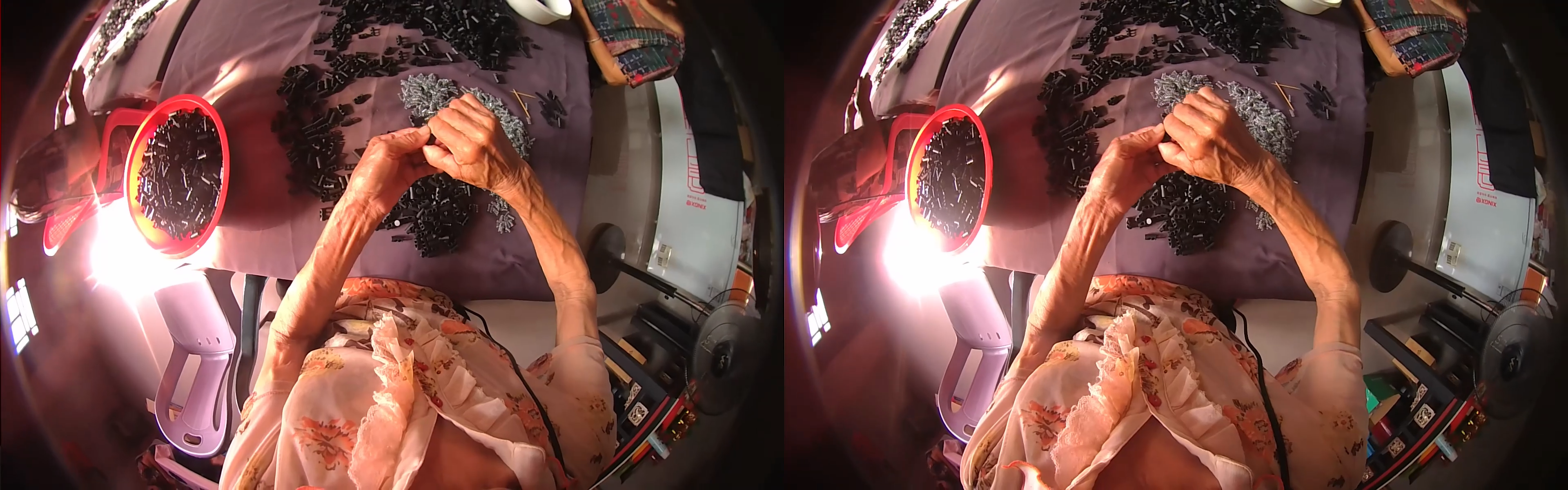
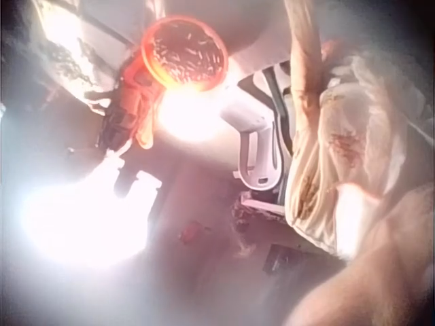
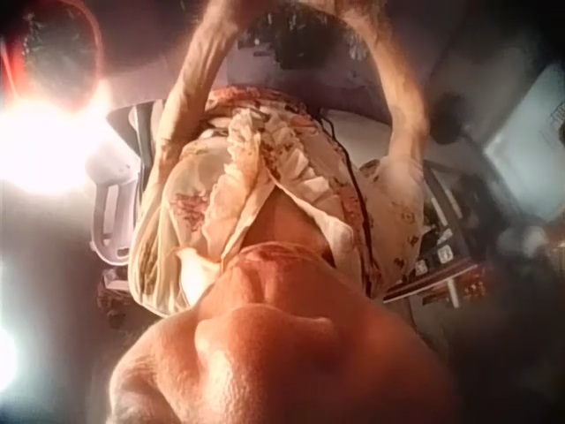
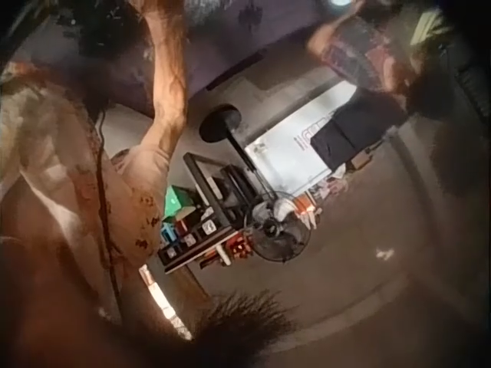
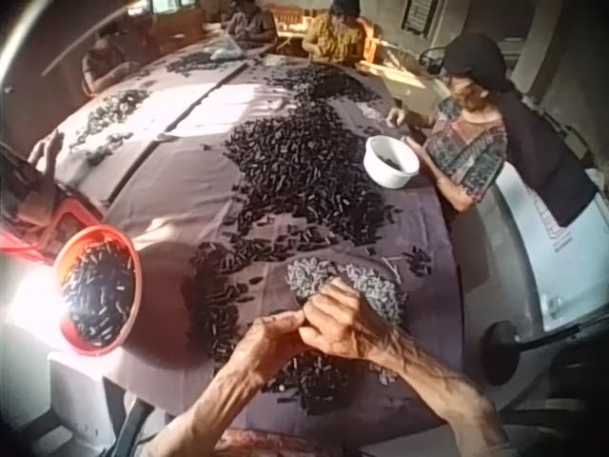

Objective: The person assembles components by picking up black plastic pieces and inserting small grey parts into them by hand.

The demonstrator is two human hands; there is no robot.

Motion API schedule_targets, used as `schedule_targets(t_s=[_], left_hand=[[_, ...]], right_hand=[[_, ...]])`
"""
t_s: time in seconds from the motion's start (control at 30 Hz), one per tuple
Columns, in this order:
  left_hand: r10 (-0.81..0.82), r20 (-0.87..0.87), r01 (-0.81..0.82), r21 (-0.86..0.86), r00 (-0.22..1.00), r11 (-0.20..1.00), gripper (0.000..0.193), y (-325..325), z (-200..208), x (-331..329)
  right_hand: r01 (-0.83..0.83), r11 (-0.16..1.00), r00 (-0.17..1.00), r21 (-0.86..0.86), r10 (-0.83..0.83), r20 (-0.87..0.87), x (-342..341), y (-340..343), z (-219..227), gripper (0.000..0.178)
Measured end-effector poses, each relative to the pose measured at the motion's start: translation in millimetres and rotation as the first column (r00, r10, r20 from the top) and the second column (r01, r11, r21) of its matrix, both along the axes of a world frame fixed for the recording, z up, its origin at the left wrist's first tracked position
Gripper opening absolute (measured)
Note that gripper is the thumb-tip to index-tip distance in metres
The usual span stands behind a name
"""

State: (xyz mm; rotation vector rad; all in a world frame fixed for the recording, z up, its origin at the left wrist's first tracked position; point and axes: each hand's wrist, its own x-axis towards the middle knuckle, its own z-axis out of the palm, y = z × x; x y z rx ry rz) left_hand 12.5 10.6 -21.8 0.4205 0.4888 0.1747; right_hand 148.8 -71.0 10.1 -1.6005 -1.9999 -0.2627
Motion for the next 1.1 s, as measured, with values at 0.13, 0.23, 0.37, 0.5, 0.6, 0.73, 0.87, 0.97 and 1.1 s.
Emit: schedule_targets(t_s=[0.13, 0.23, 0.37, 0.5, 0.6, 0.73, 0.87, 0.97, 1.1], left_hand=[[-0.001, -0.030, 0.006, 0.157, 1.000, 0.988, 0.018, 3, 0, -7], [0.152, -0.084, -0.096, 0.466, 0.985, 0.880, 0.020, 24, 11, -30], [0.561, -0.226, -0.092, 0.872, 0.796, 0.481, 0.020, 71, 40, -71], [0.788, -0.165, 0.249, 0.968, 0.594, 0.015, 0.019, 122, 32, -130], [0.864, -0.222, 0.462, 0.887, 0.452, -0.014, 0.020, 145, 22, -161], [0.889, -0.198, 0.621, 0.776, 0.412, -0.115, 0.020, 162, 1, -210], [0.883, -0.128, 0.531, 0.833, 0.452, -0.152, 0.019, 135, 29, -151], [0.729, 0.038, 0.327, 0.877, 0.684, -0.353, 0.014, 106, 29, -113], [0.516, -0.055, 0.190, 0.958, 0.855, -0.213, 0.012, 63, 21, -83]], right_hand=[[0.002, 0.995, 0.995, -0.102, -0.012, -0.101, -1, -2, 0, 0.023], [-0.001, 0.970, 0.957, -0.243, -0.070, -0.282, 2, 0, 2, 0.036], [0.238, 0.898, 0.889, -0.369, -0.354, -0.289, 19, -1, -31, 0.010], [0.277, 0.879, 0.873, -0.389, -0.399, -0.279, 17, 4, -55, 0.008], [0.342, 0.864, 0.868, -0.370, -0.442, -0.228, 20, 7, -60, 0.008], [0.281, 0.878, 0.902, -0.388, -0.379, -0.206, 5, 29, -76, 0.008], [0.327, 0.872, 0.908, -0.365, -0.397, -0.133, 19, 15, -60, 0.008], [0.282, 0.912, 0.889, -0.297, -0.365, -0.278, 20, 15, -66, 0.007], [0.259, 0.881, 0.877, -0.397, -0.386, -0.285, 9, 21, -60, 0.006]])
